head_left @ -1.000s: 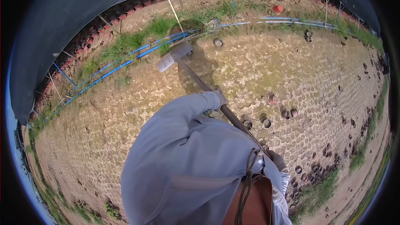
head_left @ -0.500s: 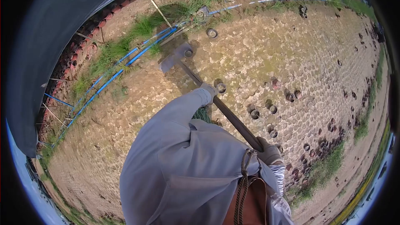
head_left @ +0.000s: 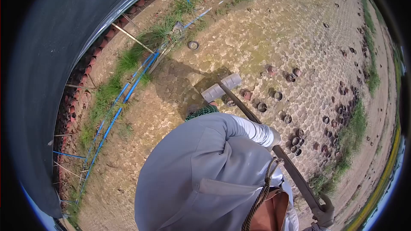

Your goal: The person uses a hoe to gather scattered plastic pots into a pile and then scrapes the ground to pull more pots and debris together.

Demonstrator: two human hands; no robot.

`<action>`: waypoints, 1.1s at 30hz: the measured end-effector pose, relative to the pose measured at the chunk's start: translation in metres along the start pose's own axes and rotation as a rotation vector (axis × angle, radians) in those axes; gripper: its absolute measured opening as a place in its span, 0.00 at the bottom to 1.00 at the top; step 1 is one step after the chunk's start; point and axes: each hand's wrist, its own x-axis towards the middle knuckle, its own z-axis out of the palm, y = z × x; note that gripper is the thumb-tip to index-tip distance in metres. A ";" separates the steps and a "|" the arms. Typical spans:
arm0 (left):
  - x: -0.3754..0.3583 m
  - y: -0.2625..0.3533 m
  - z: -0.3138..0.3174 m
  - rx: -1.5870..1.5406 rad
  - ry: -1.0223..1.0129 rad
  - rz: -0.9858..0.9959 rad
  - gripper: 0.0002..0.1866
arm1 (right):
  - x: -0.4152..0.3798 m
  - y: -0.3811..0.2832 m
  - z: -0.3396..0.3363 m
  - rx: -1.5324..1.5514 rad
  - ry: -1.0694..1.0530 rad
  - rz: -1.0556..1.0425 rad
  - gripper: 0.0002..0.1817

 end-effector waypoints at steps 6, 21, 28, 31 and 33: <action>-0.082 -0.099 -0.016 0.167 -0.100 -0.025 0.21 | 0.043 0.001 0.116 0.275 -0.093 -0.016 0.35; -0.377 -0.438 -0.149 0.453 -0.383 -0.829 0.24 | 0.156 -0.325 0.499 0.190 -0.516 -0.332 0.30; -0.283 -0.329 -0.100 0.148 -0.255 -0.220 0.27 | 0.037 -0.260 0.354 0.251 -0.286 0.013 0.29; -0.244 -0.250 -0.095 0.186 -0.256 0.005 0.26 | -0.019 -0.198 0.290 0.417 -0.120 0.114 0.29; -0.239 -0.212 -0.096 0.155 -0.264 0.097 0.27 | -0.046 -0.169 0.269 0.471 -0.073 0.028 0.29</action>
